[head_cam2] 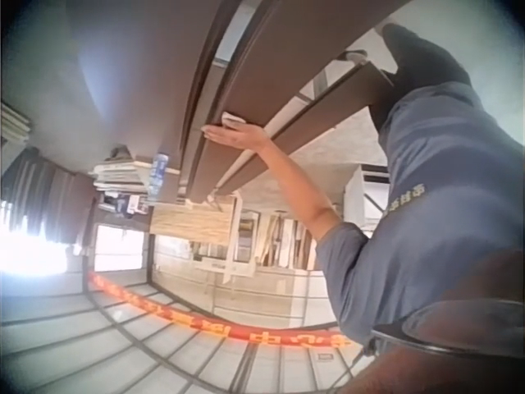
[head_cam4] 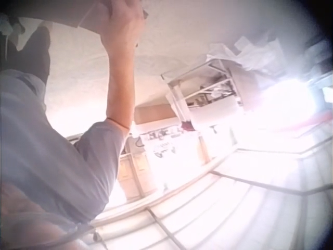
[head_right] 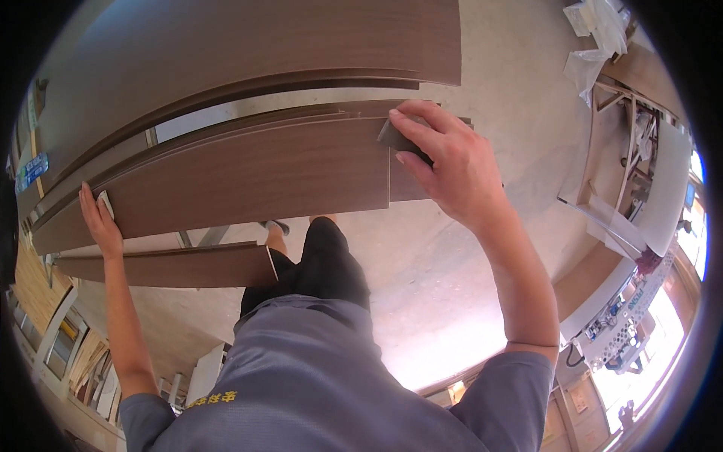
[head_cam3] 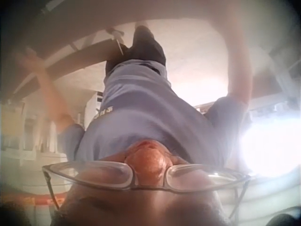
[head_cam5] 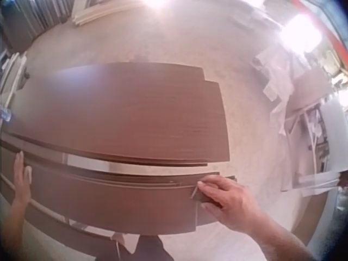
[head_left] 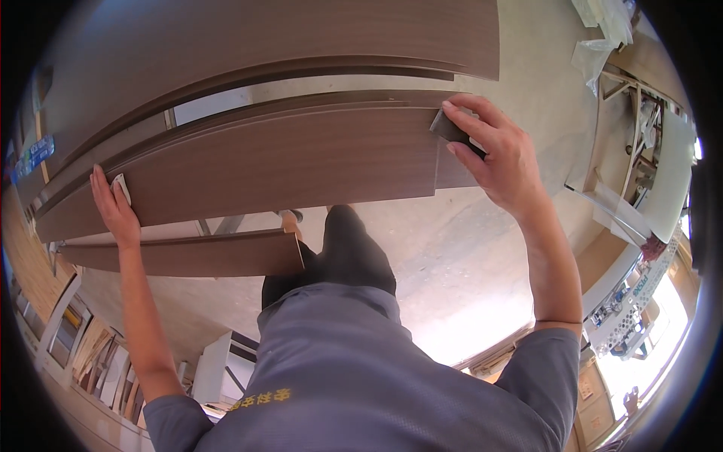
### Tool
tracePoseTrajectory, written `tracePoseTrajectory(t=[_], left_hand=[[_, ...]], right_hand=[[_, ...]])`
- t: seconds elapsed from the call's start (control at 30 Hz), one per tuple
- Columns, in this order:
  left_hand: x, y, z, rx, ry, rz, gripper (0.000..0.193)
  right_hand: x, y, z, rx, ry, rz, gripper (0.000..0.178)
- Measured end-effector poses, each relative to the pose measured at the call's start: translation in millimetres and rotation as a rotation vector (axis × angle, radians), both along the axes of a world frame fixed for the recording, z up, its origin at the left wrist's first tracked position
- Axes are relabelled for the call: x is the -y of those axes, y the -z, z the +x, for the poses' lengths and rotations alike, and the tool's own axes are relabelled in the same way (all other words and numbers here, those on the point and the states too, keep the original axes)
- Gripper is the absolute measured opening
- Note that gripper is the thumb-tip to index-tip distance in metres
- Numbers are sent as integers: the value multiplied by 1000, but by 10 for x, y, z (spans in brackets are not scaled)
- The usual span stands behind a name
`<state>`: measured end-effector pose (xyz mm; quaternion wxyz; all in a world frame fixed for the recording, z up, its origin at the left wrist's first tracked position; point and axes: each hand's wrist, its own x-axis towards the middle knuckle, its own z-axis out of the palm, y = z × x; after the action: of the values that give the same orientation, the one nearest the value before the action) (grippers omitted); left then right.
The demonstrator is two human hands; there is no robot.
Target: The person wipes and cleans the edges and surfaces of long wooden furniture panels using a cloth.
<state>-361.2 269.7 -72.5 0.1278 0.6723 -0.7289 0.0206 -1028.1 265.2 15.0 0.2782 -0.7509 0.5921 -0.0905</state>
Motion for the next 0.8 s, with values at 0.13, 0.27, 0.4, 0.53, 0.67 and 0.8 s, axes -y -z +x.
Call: tracePoseTrajectory(t=[0.13, 0.27, 0.4, 0.53, 0.67, 0.8], left_hand=[[8, -7, -17, 7, -7, 4, 51], [13, -29, 8, 24, 5, -6, 51], [31, -23, -75, 6, -28, 15, 52], [31, -43, -62, 1, -36, 0, 53], [-14, -173, -559, -115, 126, 89, 56], [-108, -421, -1293, -100, 274, 197, 66]], right_hand=[[32, 2, 8, 9, -20, -11, 46], [129, -46, 204, -4, -80, 16, 46], [236, -4, 482, -18, -183, -7, 42], [314, -31, 842, -21, -248, -40, 39], [364, -38, 1202, -18, -271, -31, 39], [383, -13, 1616, -8, -286, -32, 39]])
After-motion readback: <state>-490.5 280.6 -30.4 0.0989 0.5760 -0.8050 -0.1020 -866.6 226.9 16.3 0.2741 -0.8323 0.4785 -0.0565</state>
